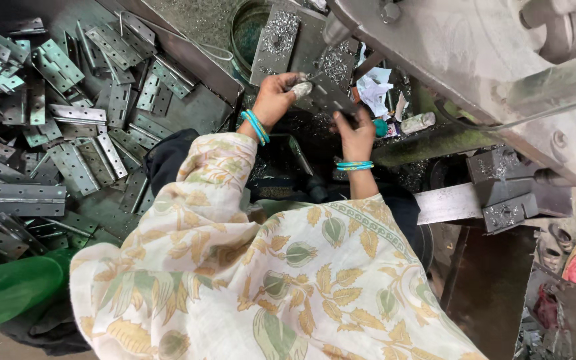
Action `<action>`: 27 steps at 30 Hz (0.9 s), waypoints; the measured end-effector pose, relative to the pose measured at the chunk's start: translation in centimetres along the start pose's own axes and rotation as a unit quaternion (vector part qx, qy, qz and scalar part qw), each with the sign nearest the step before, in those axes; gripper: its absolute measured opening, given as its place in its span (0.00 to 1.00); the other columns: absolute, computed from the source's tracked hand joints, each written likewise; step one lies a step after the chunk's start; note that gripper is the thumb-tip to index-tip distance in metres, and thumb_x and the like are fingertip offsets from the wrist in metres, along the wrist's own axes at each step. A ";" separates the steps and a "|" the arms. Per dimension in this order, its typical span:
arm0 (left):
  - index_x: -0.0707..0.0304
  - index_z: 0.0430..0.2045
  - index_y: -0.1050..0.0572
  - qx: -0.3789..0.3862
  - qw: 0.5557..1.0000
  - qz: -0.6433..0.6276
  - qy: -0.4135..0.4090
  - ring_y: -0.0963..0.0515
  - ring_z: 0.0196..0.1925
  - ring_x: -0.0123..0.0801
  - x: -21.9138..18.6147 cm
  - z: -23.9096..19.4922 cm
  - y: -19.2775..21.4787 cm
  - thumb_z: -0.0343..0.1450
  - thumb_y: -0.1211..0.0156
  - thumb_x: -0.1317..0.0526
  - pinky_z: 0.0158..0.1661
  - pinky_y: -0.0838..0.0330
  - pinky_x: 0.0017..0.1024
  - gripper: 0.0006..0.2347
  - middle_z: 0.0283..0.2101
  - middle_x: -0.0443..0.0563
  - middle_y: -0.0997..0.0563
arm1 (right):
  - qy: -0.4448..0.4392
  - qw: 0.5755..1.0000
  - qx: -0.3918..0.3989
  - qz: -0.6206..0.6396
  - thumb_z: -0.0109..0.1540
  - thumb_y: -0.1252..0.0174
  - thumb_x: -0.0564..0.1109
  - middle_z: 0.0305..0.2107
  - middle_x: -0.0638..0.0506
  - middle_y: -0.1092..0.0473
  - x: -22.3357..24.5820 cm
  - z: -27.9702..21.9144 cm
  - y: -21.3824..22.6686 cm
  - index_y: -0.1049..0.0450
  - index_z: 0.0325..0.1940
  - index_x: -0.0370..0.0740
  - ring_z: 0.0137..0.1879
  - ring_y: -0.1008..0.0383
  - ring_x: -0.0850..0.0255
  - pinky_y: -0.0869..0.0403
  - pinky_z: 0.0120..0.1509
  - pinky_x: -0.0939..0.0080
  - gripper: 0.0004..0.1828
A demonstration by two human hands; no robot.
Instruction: The person places small metal brackets into a power press and pulls a lever to process them, then tosses the finished parts into a bin.
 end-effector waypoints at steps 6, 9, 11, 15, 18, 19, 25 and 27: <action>0.63 0.52 0.21 -0.120 0.804 0.573 -0.101 0.32 0.60 0.53 -3.1 0.1 2.1 0.66 0.34 0.60 0.51 0.32 0.49 0.19 0.56 0.54 0.24 | 0.201 0.916 0.033 -0.347 0.59 0.37 0.31 0.46 0.44 0.27 4.6 -0.2 -3.6 0.25 0.52 0.38 0.49 0.21 0.53 0.21 0.53 0.55 0.17; 0.61 0.50 0.21 -0.087 0.811 0.569 -0.107 0.34 0.63 0.55 -2.4 0.1 1.0 0.67 0.34 0.55 0.55 0.35 0.52 0.18 0.56 0.53 0.24 | 0.287 0.864 0.048 -0.410 0.55 0.36 0.30 0.46 0.40 0.31 5.1 -0.3 -6.5 0.26 0.50 0.38 0.54 0.27 0.40 0.27 0.58 0.46 0.20; 0.61 0.48 0.20 -0.058 0.799 0.588 -0.112 0.35 0.64 0.56 -1.6 -0.6 0.0 0.68 0.35 0.53 0.56 0.36 0.55 0.17 0.56 0.53 0.23 | 0.255 0.874 0.061 -0.409 0.55 0.37 0.30 0.48 0.41 0.31 4.2 0.4 -6.7 0.26 0.53 0.39 0.55 0.27 0.41 0.27 0.59 0.47 0.22; 0.60 0.48 0.20 0.000 0.758 0.643 -0.108 0.37 0.68 0.54 -0.7 -0.9 -1.9 0.67 0.37 0.53 0.59 0.41 0.61 0.18 0.57 0.51 0.23 | 0.237 0.874 0.086 -0.414 0.55 0.37 0.30 0.49 0.39 0.31 3.5 -1.1 -6.5 0.26 0.54 0.38 0.55 0.28 0.40 0.27 0.59 0.47 0.23; 0.60 0.50 0.21 0.014 0.764 0.637 -0.099 0.38 0.69 0.55 -0.9 -1.8 -2.5 0.68 0.37 0.51 0.61 0.43 0.63 0.19 0.59 0.52 0.24 | 0.230 0.880 0.122 -0.398 0.55 0.39 0.29 0.51 0.36 0.33 2.8 -3.0 -7.5 0.28 0.58 0.32 0.57 0.29 0.38 0.28 0.61 0.47 0.26; 0.60 0.50 0.21 0.016 0.773 0.627 -0.096 0.39 0.70 0.55 -1.1 -1.9 -2.4 0.69 0.37 0.49 0.62 0.44 0.63 0.19 0.59 0.53 0.24 | 0.223 0.880 0.123 -0.401 0.55 0.39 0.29 0.51 0.36 0.32 2.5 -2.9 -7.8 0.28 0.58 0.31 0.57 0.29 0.38 0.28 0.61 0.47 0.26; 0.62 0.52 0.22 0.049 0.772 0.632 -0.053 0.41 0.69 0.57 -0.4 -2.5 -2.3 0.67 0.37 0.47 0.60 0.47 0.68 0.23 0.59 0.54 0.25 | 0.206 0.882 0.137 -0.401 0.54 0.38 0.31 0.56 0.36 0.32 1.5 -0.7 -9.5 0.29 0.62 0.34 0.61 0.29 0.39 0.28 0.66 0.49 0.31; 0.60 0.52 0.22 0.035 0.744 0.661 -0.088 0.41 0.69 0.57 -0.3 -2.2 -2.4 0.68 0.40 0.52 0.61 0.48 0.69 0.20 0.59 0.52 0.25 | 0.229 0.876 0.157 -0.393 0.56 0.37 0.34 0.60 0.34 0.33 2.8 -2.1 -10.3 0.30 0.64 0.35 0.64 0.30 0.38 0.30 0.70 0.49 0.31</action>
Point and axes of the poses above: each hand's wrist, its own z-axis towards the middle knuckle, its own y-axis out of the back of the hand, x = y × z, the point moved 10 cm from there along z, towards the middle knuckle
